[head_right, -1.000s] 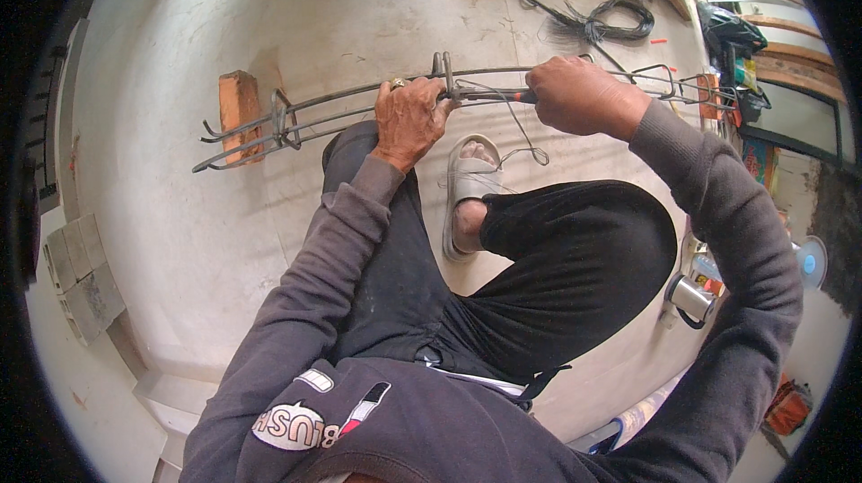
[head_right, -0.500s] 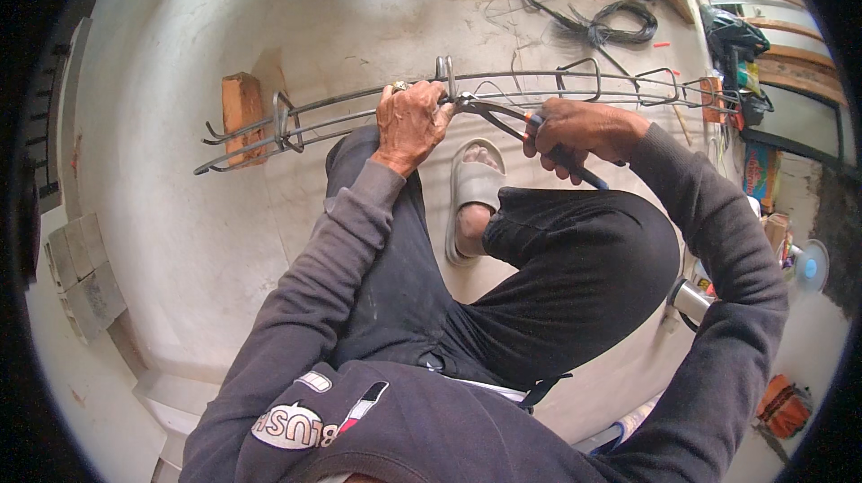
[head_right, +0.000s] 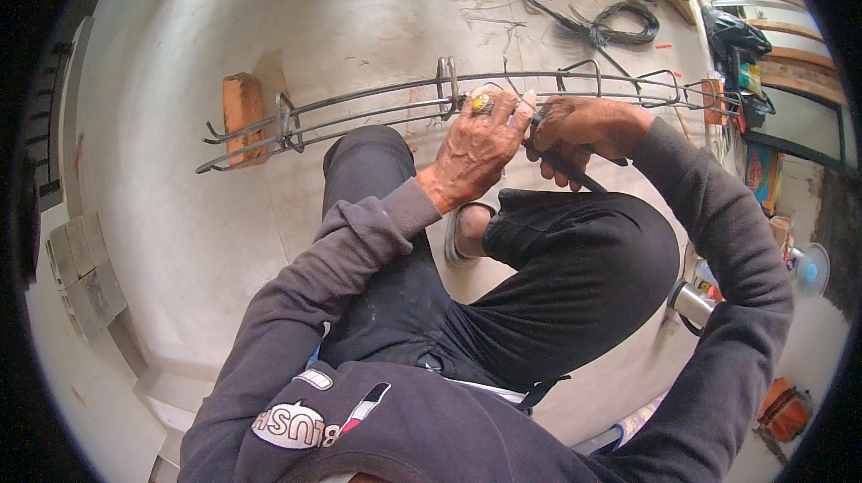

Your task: The person sits on the floor and assembles a metal frame by wrapping wire around the joints of metal rods. They use pliers to twist and tighten the wire at multiple connection points along the frame.

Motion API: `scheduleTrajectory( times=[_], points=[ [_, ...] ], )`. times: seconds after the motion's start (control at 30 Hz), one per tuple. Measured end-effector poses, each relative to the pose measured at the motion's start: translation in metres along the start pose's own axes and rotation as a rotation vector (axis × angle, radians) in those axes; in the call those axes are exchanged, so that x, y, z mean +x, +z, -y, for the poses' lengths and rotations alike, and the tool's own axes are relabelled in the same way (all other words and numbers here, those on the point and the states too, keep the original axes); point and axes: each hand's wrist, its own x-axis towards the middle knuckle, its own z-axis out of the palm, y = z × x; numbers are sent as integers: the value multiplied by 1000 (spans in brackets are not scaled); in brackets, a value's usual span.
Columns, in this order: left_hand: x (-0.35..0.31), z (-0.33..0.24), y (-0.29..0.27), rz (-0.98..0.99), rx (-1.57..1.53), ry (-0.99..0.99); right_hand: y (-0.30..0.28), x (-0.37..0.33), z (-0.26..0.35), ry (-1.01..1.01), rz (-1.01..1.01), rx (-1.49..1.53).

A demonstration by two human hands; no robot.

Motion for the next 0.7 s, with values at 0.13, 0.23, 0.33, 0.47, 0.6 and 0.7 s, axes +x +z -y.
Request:
scheduleTrajectory(
  times=[0.13,0.23,0.33,0.47,0.6,0.7],
  points=[
    [9,-7,4,-15,76,-31,-3,0,-1,4,32,16],
    [23,-6,17,9,13,-60,-1,-3,2,6,-9,18],
    [25,1,24,-69,-28,-38,6,-13,11,2,-107,-146],
    [25,4,20,-76,-76,-32,29,-24,5,-314,-550,-1074],
    [29,8,13,-110,-175,-98,51,-39,9,-344,-868,-1407],
    [38,9,8,-59,-249,-191,58,-42,6,-407,-1072,-1690]
  ],
)
